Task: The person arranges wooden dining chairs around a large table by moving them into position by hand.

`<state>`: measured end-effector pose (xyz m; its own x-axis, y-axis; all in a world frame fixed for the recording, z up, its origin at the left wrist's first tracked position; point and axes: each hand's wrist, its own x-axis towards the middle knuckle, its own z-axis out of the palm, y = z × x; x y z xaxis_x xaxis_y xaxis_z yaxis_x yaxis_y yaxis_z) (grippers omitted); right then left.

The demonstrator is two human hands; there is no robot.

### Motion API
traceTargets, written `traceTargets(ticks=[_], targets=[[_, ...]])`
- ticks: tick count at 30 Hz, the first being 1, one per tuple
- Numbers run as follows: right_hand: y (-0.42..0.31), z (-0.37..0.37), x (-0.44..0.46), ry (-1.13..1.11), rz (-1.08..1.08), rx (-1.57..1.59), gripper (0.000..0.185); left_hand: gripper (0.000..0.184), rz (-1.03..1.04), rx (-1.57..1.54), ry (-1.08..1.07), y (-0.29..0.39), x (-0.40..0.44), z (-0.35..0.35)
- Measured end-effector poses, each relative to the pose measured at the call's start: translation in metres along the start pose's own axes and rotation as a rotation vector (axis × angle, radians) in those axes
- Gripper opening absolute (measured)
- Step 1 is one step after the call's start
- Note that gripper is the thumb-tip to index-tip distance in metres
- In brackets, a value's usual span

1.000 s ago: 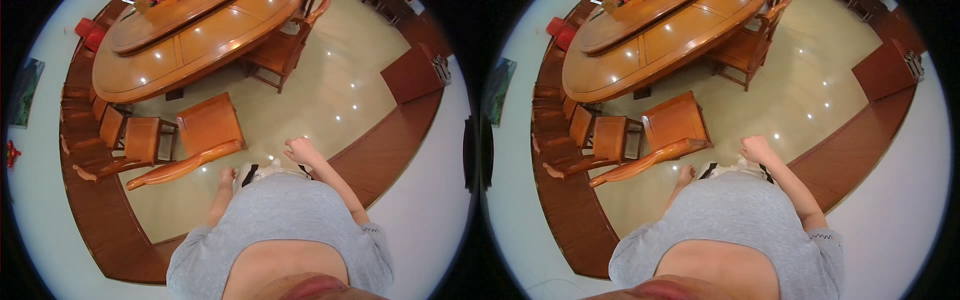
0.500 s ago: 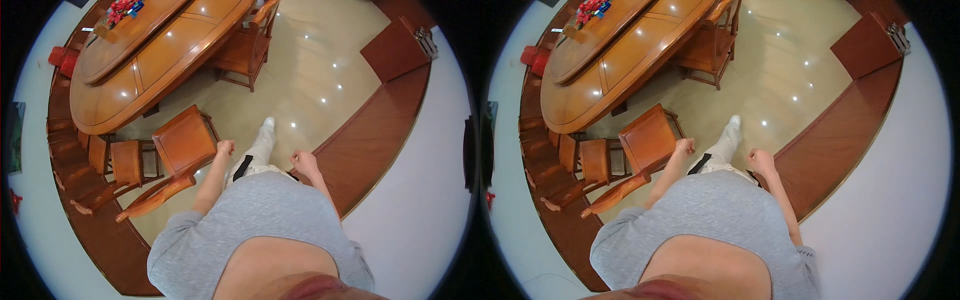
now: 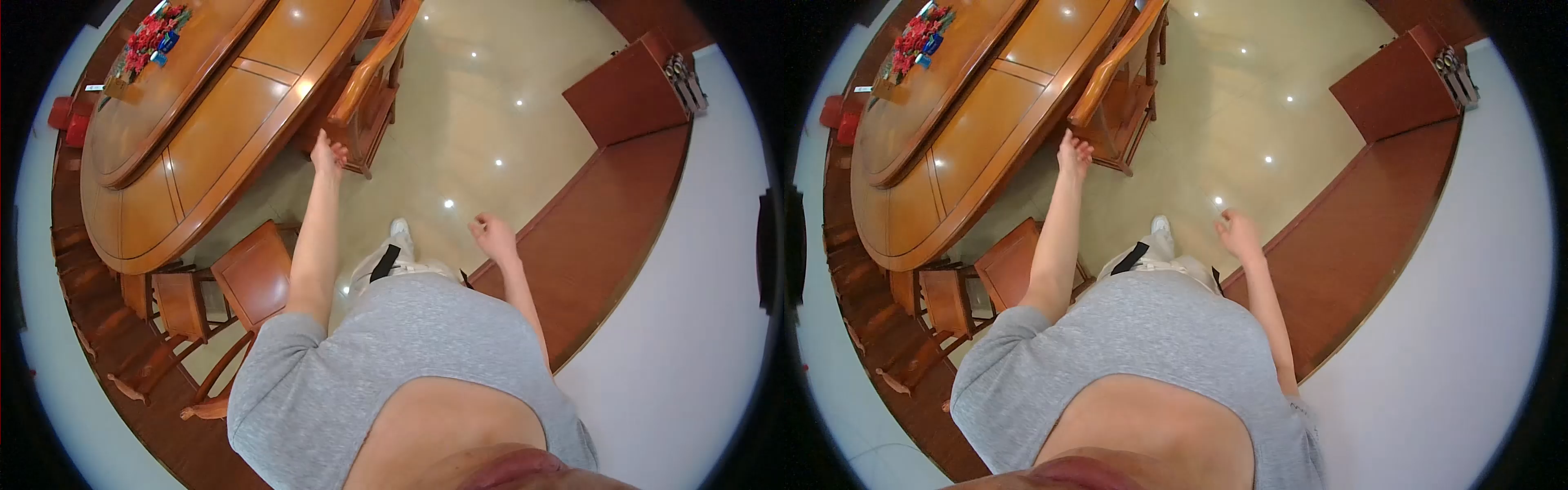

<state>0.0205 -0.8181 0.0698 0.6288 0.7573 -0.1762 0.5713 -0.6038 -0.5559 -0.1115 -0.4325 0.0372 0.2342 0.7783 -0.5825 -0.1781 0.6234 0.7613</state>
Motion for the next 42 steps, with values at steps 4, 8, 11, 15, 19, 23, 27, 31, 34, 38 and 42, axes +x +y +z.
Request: traceTargets(ticks=[4,8,11,15,19,23,27,31,34,38,42], targets=[[0.000,-0.046,0.049,0.108,0.126,0.109,0.031,0.045,0.114,-0.085,-0.096,0.046,0.026,0.058],[-0.018,-0.064,0.123,0.052,-0.042,0.170,0.032,0.032,0.089,0.041,-0.185,0.049,-0.008,0.059],[-0.055,-0.083,0.191,0.157,-0.383,0.023,0.040,0.026,0.056,-0.010,-0.100,0.015,0.002,0.062],[-0.128,-0.125,0.295,0.306,-0.864,0.089,0.049,0.031,0.076,-0.065,-0.225,0.002,0.038,0.033],[-0.156,-0.121,0.416,0.374,-1.062,-0.042,0.048,0.019,0.280,-0.267,-0.167,-0.003,0.017,0.065],[-0.175,-0.136,0.468,-0.039,-1.058,-0.342,0.051,0.015,0.372,-0.186,-0.069,-0.005,0.016,0.075],[-0.183,-0.135,0.481,-0.124,-1.151,-0.397,0.047,0.015,0.183,-0.354,0.227,-0.011,0.000,0.091],[-0.173,-0.144,0.485,-0.416,-1.038,-0.547,0.046,0.019,0.073,-0.449,0.093,-0.048,-0.008,0.090],[-0.128,-0.141,0.467,-0.324,-1.130,-0.549,0.047,0.022,0.038,-0.759,-0.054,-0.077,-0.026,0.112],[-0.087,-0.162,0.444,-0.485,-0.938,-0.649,0.049,0.018,0.069,-0.870,-0.073,-0.116,-0.032,0.145],[-0.026,-0.168,0.411,-0.477,-0.973,-0.643,0.050,0.012,0.052,-0.758,-0.193,-0.182,-0.032,0.145]])
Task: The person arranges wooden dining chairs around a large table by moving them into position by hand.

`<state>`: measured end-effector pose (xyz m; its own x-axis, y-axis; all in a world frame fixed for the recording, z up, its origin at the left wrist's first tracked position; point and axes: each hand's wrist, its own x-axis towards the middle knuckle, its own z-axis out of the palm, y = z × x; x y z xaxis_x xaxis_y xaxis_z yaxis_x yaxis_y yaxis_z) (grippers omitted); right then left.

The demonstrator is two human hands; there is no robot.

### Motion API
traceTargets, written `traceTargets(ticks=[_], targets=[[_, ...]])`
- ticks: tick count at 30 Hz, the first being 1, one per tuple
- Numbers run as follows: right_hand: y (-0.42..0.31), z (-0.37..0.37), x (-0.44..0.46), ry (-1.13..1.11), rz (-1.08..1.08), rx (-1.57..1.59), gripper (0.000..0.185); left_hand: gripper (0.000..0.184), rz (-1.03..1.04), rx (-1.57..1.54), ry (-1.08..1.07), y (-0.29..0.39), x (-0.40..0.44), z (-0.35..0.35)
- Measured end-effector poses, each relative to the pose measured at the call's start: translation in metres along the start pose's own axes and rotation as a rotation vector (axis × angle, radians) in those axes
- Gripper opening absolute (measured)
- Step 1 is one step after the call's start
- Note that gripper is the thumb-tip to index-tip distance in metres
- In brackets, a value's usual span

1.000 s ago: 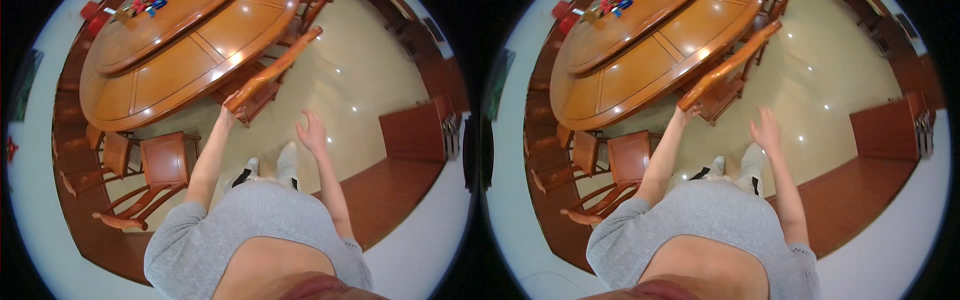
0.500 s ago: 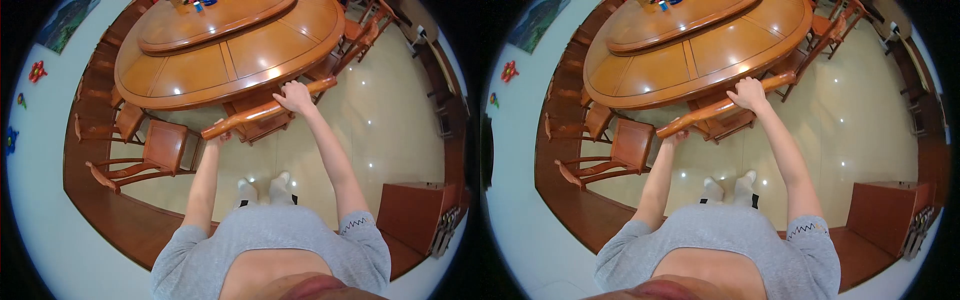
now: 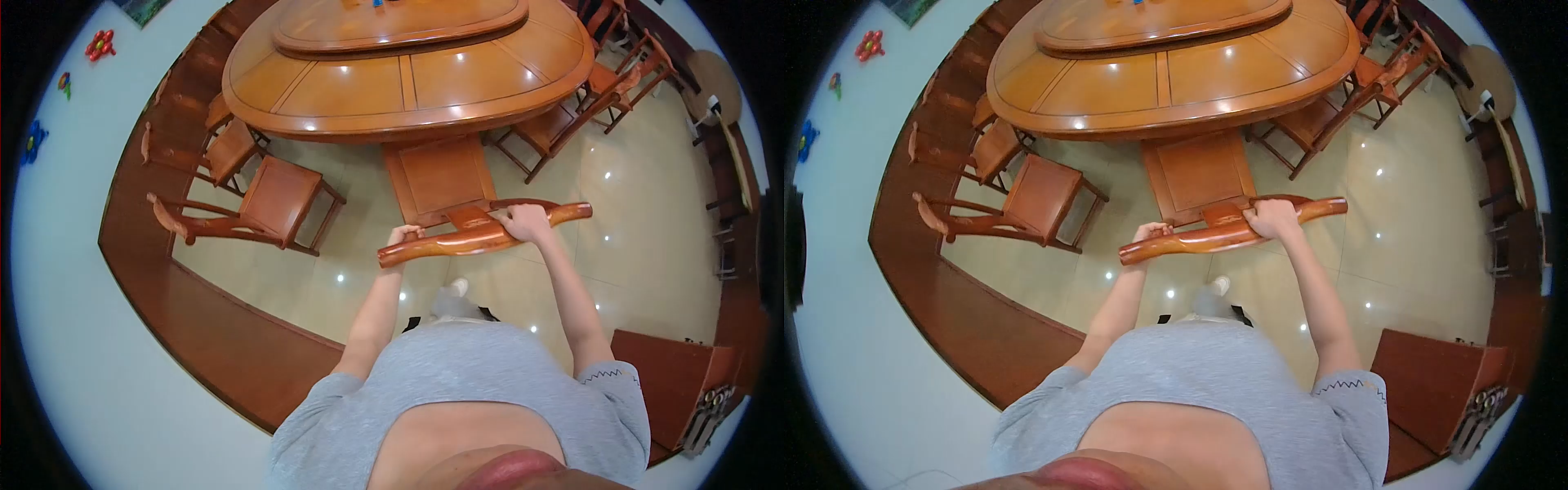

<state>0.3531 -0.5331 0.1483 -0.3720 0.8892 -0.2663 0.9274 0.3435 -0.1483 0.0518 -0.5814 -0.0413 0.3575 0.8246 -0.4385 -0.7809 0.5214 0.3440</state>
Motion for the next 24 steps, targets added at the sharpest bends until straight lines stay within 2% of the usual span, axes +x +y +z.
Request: traceTargets(ticks=[3,4,5,8,14,16,24], targets=[[0.011,0.036,-0.043,-0.031,-0.004,-0.055,0.050,0.007,0.097,0.056,0.033,-0.055,-0.028,-0.013],[0.011,0.046,-0.059,-0.057,0.008,-0.061,0.049,0.011,0.105,-0.076,0.130,-0.076,-0.048,0.000],[0.009,0.057,-0.071,-0.060,0.032,-0.040,0.047,0.011,0.113,-0.081,0.131,-0.087,-0.055,-0.003],[0.005,0.086,-0.121,-0.036,0.044,0.018,0.044,0.010,0.044,-0.155,0.131,-0.121,-0.080,-0.019],[-0.016,0.095,-0.175,0.033,-0.014,0.076,0.043,0.011,0.035,-0.225,0.152,-0.144,-0.128,-0.031],[-0.023,0.091,-0.189,-0.042,-0.010,0.068,0.045,0.011,0.031,-0.197,0.153,-0.151,-0.147,-0.030],[-0.043,0.085,-0.226,-0.077,-0.029,0.092,0.048,0.017,-0.031,-0.246,0.179,-0.157,-0.195,-0.019]])
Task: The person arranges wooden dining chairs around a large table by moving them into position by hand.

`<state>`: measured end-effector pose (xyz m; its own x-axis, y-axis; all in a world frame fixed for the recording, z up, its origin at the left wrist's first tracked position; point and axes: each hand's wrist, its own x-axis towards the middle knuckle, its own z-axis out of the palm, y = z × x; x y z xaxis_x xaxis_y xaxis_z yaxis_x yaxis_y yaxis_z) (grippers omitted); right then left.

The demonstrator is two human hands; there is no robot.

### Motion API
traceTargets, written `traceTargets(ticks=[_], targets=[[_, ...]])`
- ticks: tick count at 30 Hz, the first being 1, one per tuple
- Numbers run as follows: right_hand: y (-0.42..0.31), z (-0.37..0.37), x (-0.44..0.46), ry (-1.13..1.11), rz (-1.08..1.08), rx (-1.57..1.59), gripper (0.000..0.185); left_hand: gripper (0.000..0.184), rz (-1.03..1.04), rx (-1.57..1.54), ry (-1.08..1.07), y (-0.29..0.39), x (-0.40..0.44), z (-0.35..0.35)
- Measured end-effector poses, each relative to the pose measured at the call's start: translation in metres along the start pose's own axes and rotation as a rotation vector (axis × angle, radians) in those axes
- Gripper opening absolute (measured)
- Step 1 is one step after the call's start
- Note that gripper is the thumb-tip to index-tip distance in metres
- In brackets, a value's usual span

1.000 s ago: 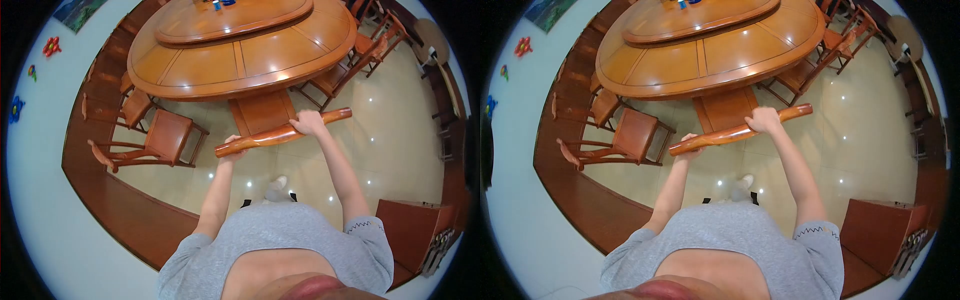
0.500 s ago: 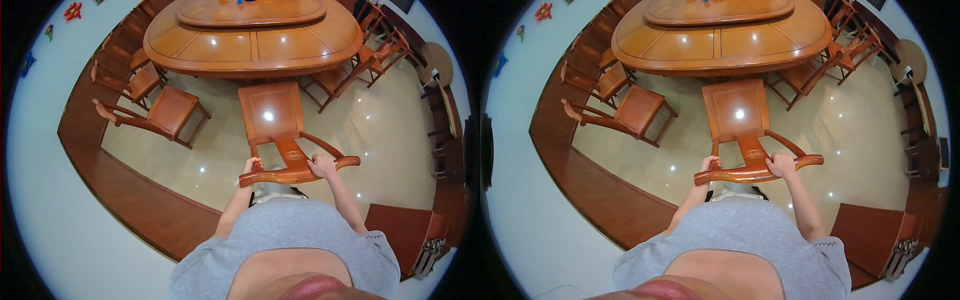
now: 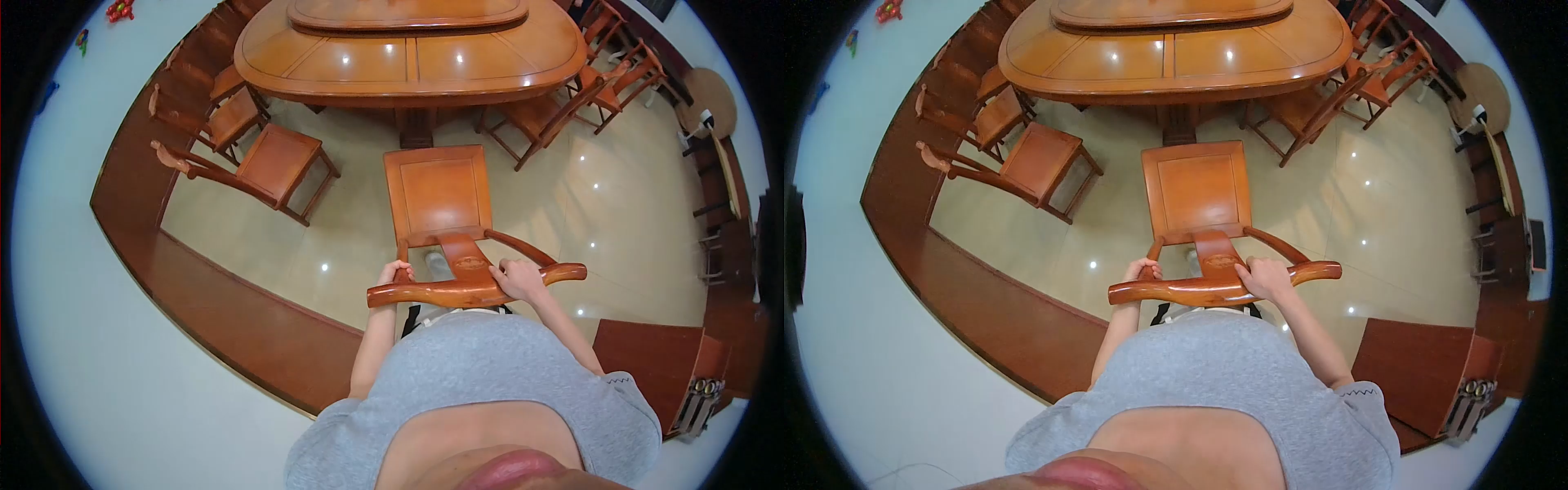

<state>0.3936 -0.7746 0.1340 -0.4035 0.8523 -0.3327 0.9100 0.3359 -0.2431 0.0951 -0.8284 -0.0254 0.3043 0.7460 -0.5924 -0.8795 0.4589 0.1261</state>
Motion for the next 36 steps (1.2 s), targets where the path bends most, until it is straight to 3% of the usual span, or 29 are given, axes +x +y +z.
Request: traceTargets(ticks=[5,17,18,19,23,24,26,28,36], targets=[[-0.011,-0.016,-0.007,-0.013,-0.007,0.008,0.048,0.015,0.010,0.013,0.001,0.000,-0.001,-0.008],[-0.014,-0.030,-0.003,-0.022,-0.038,0.039,0.048,0.033,-0.010,0.017,0.009,0.004,-0.020,0.012],[-0.015,-0.033,0.001,-0.022,-0.034,0.035,0.048,0.013,0.000,0.011,0.033,0.006,-0.021,0.017],[-0.015,-0.034,0.002,-0.019,-0.036,0.047,0.048,0.010,0.010,0.002,0.060,0.006,-0.022,0.018],[-0.012,-0.043,0.028,-0.022,-0.043,0.039,0.048,0.012,-0.031,-0.008,0.029,0.023,0.004,0.010],[-0.013,-0.048,0.033,-0.014,-0.053,0.046,0.047,0.016,0.110,0.058,0.076,0.021,0.022,-0.009],[-0.013,-0.055,0.046,-0.017,-0.029,0.033,0.047,0.019,0.123,0.165,-0.002,0.031,0.027,-0.002],[-0.017,-0.068,0.057,-0.016,-0.017,0.047,0.047,0.021,0.044,0.164,0.029,0.047,0.036,0.010],[-0.019,-0.092,0.101,-0.090,0.020,0.050,0.049,0.016,-0.030,-0.091,-0.011,0.085,0.054,0.033]])
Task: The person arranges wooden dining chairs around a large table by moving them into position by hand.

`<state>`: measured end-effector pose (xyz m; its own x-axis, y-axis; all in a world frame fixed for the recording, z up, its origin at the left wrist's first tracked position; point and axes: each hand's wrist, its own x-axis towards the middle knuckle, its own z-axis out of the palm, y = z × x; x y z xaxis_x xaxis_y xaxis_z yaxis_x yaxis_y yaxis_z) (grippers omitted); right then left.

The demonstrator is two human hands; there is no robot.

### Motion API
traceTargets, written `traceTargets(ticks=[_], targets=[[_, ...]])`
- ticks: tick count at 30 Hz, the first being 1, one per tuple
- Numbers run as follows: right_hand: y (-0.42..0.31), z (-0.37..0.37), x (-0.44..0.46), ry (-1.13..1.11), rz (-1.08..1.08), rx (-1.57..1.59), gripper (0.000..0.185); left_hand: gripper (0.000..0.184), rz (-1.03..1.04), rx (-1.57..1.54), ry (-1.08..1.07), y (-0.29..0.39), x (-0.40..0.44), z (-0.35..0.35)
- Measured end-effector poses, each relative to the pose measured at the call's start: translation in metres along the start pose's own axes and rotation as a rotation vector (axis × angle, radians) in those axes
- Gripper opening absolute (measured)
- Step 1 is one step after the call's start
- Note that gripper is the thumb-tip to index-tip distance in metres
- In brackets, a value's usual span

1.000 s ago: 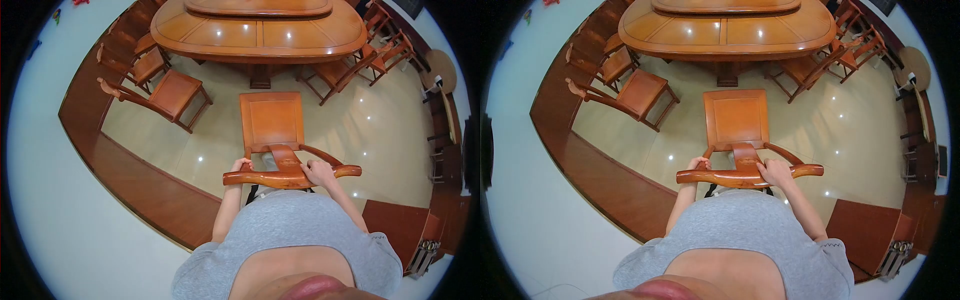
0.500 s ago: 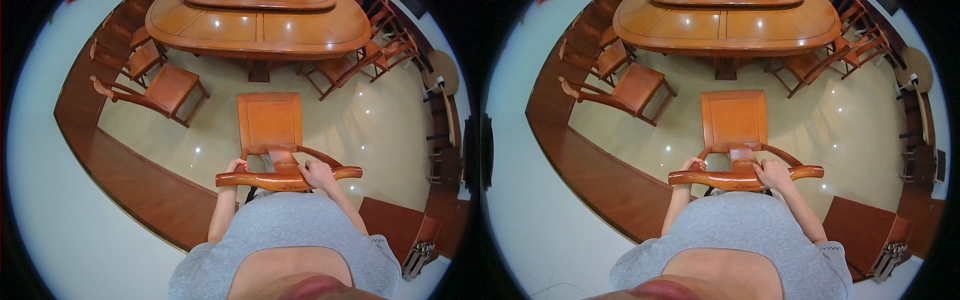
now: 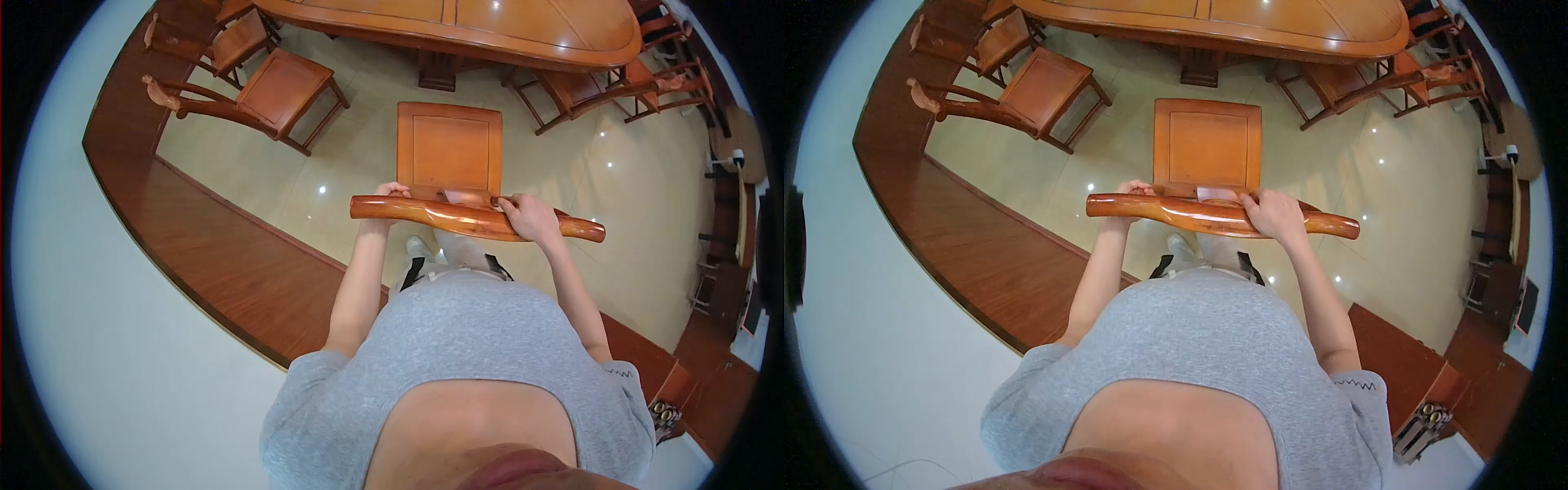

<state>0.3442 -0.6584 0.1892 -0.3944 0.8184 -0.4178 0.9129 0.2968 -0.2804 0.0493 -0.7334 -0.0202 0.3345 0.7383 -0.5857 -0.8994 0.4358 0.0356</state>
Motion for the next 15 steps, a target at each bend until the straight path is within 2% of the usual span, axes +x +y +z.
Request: traceTargets(ticks=[15], targets=[[-0.012,-0.017,0.019,-0.036,0.076,-0.008,0.050,0.020,0.002,0.000,0.012,0.017,0.010,0.006]])
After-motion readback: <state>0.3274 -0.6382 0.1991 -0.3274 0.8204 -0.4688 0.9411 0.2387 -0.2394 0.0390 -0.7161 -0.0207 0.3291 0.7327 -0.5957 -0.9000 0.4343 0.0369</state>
